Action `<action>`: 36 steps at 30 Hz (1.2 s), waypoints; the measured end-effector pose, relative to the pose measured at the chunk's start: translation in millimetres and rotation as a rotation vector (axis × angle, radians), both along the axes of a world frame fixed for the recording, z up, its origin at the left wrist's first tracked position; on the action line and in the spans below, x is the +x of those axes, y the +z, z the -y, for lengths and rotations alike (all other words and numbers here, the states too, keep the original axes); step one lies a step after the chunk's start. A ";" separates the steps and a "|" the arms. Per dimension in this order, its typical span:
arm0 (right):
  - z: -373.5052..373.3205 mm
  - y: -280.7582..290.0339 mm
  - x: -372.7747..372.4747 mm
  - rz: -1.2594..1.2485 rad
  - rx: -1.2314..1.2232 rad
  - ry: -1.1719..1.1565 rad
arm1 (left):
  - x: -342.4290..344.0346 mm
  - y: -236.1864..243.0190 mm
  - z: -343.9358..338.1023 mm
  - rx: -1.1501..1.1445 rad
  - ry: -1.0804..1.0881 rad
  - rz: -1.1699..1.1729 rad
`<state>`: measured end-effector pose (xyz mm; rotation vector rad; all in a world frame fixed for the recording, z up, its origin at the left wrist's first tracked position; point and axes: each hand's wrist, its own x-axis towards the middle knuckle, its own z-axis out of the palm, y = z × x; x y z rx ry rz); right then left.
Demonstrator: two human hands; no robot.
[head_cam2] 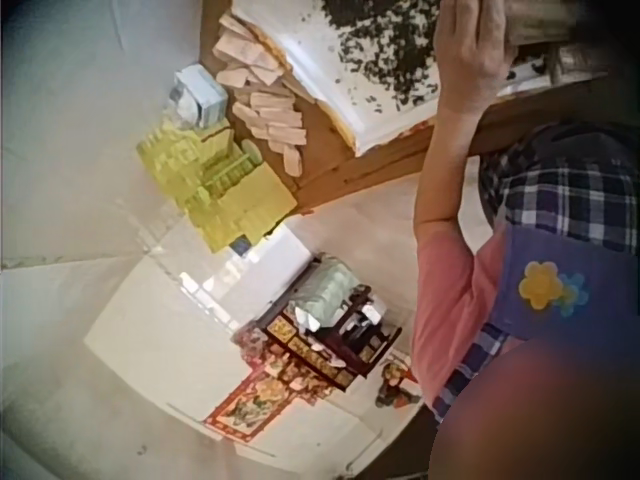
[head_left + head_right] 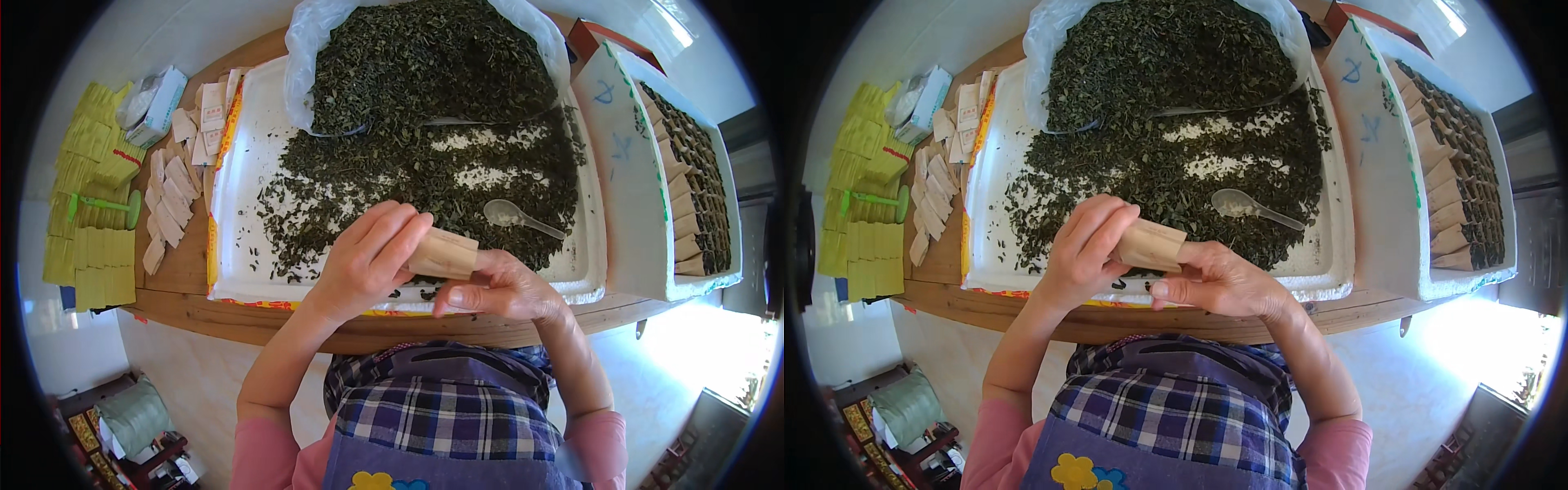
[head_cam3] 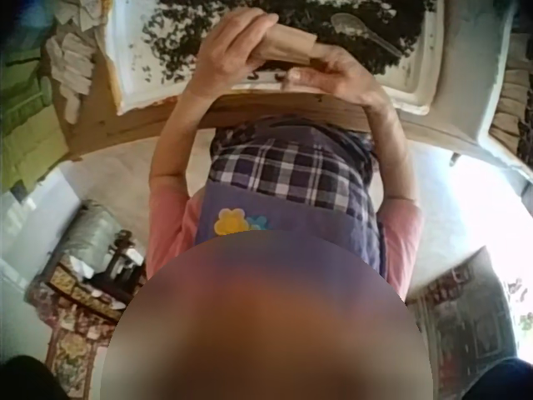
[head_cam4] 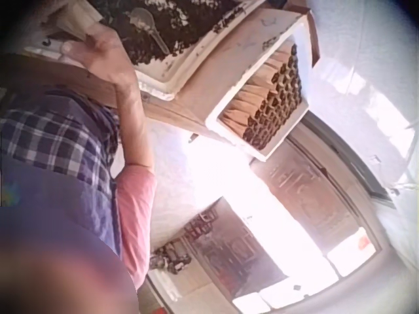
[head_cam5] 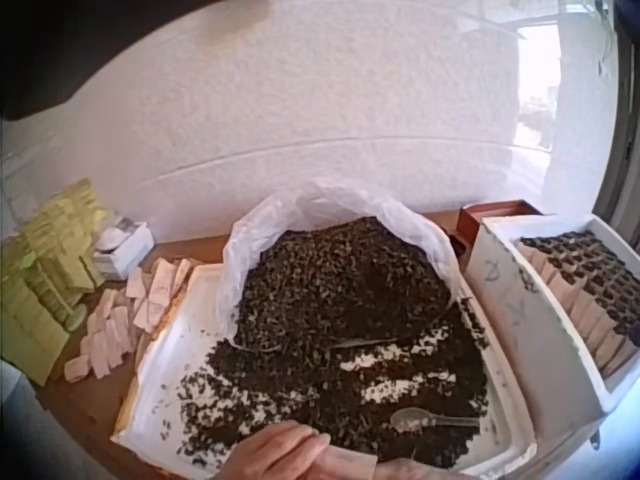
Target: Filling tea filter bags with dried tea leaves using a spoon and placing them into a storage tray.
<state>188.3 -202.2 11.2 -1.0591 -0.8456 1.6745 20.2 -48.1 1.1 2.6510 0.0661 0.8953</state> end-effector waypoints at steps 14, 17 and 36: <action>-9.8 8.1 2.0 0.267 0.066 0.014 | 9.5 -0.4 -6.0 -0.068 -0.068 0.028; -7.6 9.1 4.6 0.270 0.053 0.052 | 9.3 -0.6 -9.1 -0.092 -0.077 -0.041; -5.2 -0.9 -7.3 0.088 0.014 -0.025 | 11.6 -12.9 -10.0 0.239 -0.041 0.049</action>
